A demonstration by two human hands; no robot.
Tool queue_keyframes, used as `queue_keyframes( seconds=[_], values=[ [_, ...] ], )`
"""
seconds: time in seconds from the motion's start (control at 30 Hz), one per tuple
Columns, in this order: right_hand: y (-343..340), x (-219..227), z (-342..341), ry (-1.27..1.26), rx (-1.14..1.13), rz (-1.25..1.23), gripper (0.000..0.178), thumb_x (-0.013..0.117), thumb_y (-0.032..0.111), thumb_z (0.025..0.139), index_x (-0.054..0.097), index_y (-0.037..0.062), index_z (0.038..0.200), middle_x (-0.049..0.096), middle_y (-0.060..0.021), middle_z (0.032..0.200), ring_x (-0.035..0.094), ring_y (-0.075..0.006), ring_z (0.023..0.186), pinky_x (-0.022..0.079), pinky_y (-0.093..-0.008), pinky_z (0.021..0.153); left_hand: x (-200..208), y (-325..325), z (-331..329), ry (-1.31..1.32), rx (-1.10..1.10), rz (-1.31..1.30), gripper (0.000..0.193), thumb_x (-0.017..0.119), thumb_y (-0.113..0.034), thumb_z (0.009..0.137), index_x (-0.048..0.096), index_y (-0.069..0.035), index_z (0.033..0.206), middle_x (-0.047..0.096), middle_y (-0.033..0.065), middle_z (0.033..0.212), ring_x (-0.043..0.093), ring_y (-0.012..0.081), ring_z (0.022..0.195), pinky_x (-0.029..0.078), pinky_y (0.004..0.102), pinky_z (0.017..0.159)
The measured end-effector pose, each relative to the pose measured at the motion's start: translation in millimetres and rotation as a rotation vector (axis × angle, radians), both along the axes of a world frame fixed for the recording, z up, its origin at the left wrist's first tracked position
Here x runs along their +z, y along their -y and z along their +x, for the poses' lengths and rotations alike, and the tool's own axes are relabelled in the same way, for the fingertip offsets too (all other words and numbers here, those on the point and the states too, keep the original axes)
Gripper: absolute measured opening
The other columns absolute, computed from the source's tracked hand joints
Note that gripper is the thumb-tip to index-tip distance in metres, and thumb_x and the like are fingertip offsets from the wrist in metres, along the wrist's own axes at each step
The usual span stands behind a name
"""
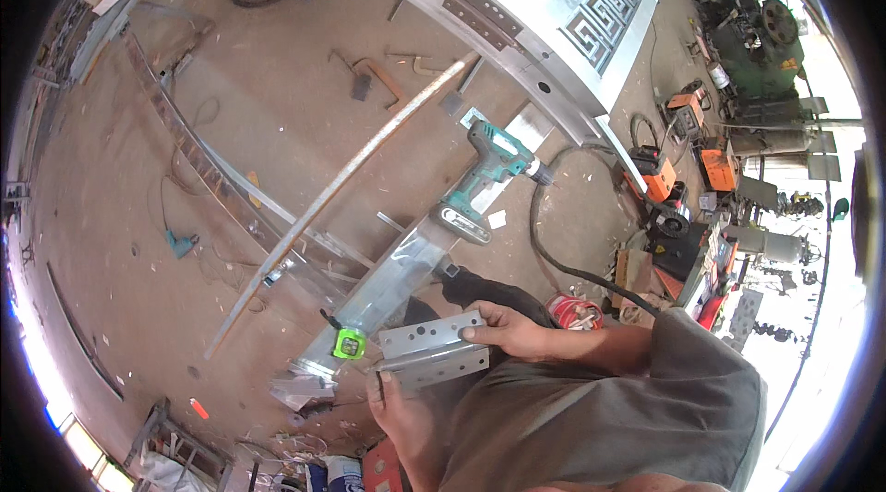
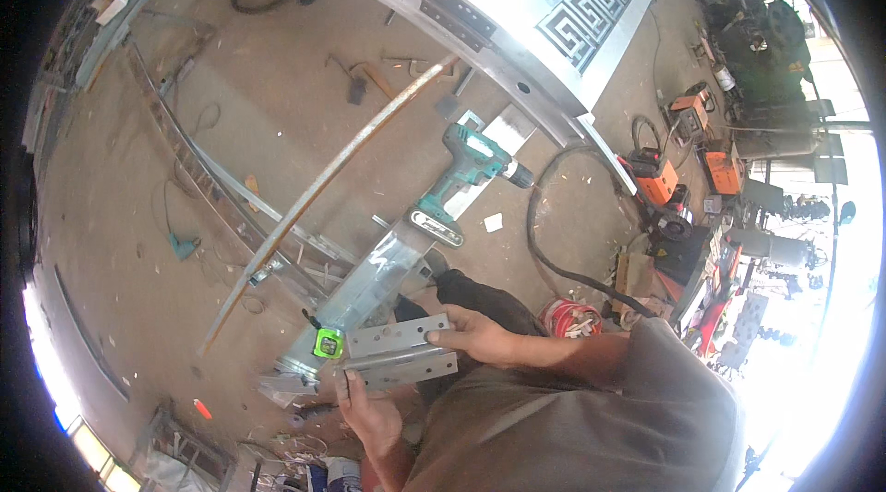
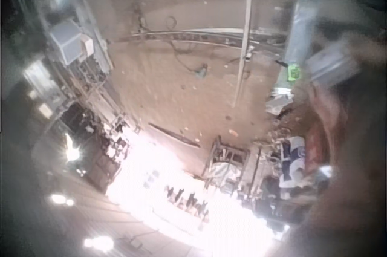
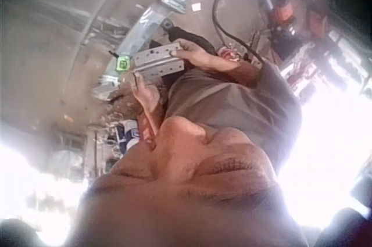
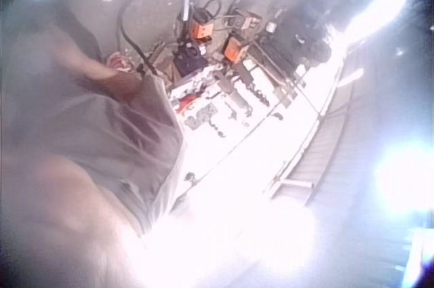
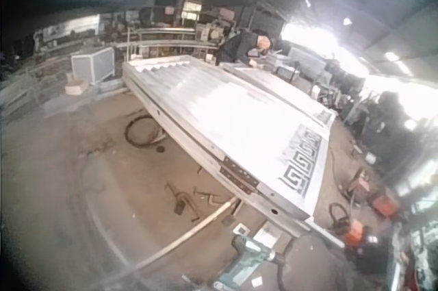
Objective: The person aligns a metal hinge onto a large metal frame and uses a cordless drill to fasten it with screws. They handle the hinge, frame, and drill throughout the process.
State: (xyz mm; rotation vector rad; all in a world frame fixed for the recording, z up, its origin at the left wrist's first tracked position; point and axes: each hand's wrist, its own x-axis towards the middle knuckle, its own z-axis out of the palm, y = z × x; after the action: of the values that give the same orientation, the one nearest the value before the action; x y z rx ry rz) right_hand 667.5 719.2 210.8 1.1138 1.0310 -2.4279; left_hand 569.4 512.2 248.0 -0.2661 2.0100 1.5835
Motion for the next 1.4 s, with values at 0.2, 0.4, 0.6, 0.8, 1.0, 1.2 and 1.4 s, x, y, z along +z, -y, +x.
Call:
queue_keyframes(
  seconds=[0.2,0.4,0.6,0.8,1.0,1.2,1.4],
  values=[
    [28.9,4.2,-21.9,0.051,-0.042,0.039,0.021,0.067,0.018,0.103,0.061,0.0081,0.121,0.066,0.0022,0.108,0.060,-0.0075,0.102,0.049,-0.0277,0.093,-29.1,42.3,-25.6,-0.514,-0.528,-0.339,0.036,0.052,-0.001,0.095,0.057,0.013,0.127,0.057,0.0344,0.128,0.058,0.0488,0.113,0.048,0.0506,0.101],
    [59.7,4.1,-32.4,0.043,-0.066,0.049,0.025,0.069,0.019,0.102,0.061,0.0078,0.122,0.066,0.0021,0.108,0.060,-0.0072,0.100,0.049,-0.0273,0.091,-37.4,68.5,-37.4,-0.437,-0.404,-0.264,0.029,0.055,-0.003,0.101,0.060,0.008,0.127,0.060,0.0318,0.126,0.061,0.0469,0.112,0.050,0.0484,0.099],
    [80.0,3.6,-34.0,0.034,-0.054,0.086,0.026,0.071,0.016,0.100,0.061,0.0076,0.123,0.067,0.0017,0.106,0.061,-0.0071,0.097,0.050,-0.0267,0.088,-43.3,98.3,-40.4,-0.651,-0.526,-0.288,0.030,0.052,-0.003,0.102,0.057,0.008,0.130,0.060,0.0315,0.129,0.060,0.0459,0.117,0.049,0.0502,0.101],
    [103.5,15.3,-37.1,-0.003,-0.054,0.092,0.029,0.071,0.016,0.100,0.060,0.0064,0.125,0.068,0.0011,0.108,0.062,-0.0077,0.099,0.051,-0.0274,0.089,-27.4,109.7,-42.5,-0.065,-0.084,0.041,0.033,0.051,-0.013,0.107,0.054,0.007,0.133,0.057,0.0228,0.136,0.061,0.0327,0.119,0.052,0.0448,0.099],
    [128.2,35.7,-30.0,-0.015,-0.085,0.112,0.029,0.071,0.015,0.100,0.060,0.0062,0.125,0.068,-0.0004,0.110,0.063,-0.0088,0.102,0.052,-0.0284,0.092,14.4,107.7,-56.0,0.299,0.206,0.384,0.039,0.051,-0.020,0.108,0.053,0.003,0.139,0.059,0.0150,0.134,0.061,0.0255,0.118,0.051,0.0416,0.100],
    [137.0,49.8,-17.0,-0.049,-0.093,0.152,0.033,0.071,0.015,0.099,0.060,0.0059,0.129,0.069,-0.0015,0.113,0.063,-0.0104,0.103,0.052,-0.0295,0.092,34.7,117.1,-46.2,0.200,0.158,0.334,0.041,0.055,-0.019,0.106,0.053,0.005,0.139,0.062,0.0139,0.131,0.062,0.0256,0.118,0.051,0.0439,0.100],
    [145.9,68.2,3.0,-0.055,-0.093,0.211,0.041,0.073,0.016,0.097,0.057,0.0004,0.132,0.069,-0.0054,0.114,0.064,-0.0136,0.105,0.053,-0.0301,0.091,56.0,128.4,-18.1,0.266,0.326,0.440,0.040,0.055,-0.018,0.105,0.054,0.006,0.138,0.063,0.0140,0.129,0.063,0.0243,0.116,0.052,0.0424,0.098]
  ],
)
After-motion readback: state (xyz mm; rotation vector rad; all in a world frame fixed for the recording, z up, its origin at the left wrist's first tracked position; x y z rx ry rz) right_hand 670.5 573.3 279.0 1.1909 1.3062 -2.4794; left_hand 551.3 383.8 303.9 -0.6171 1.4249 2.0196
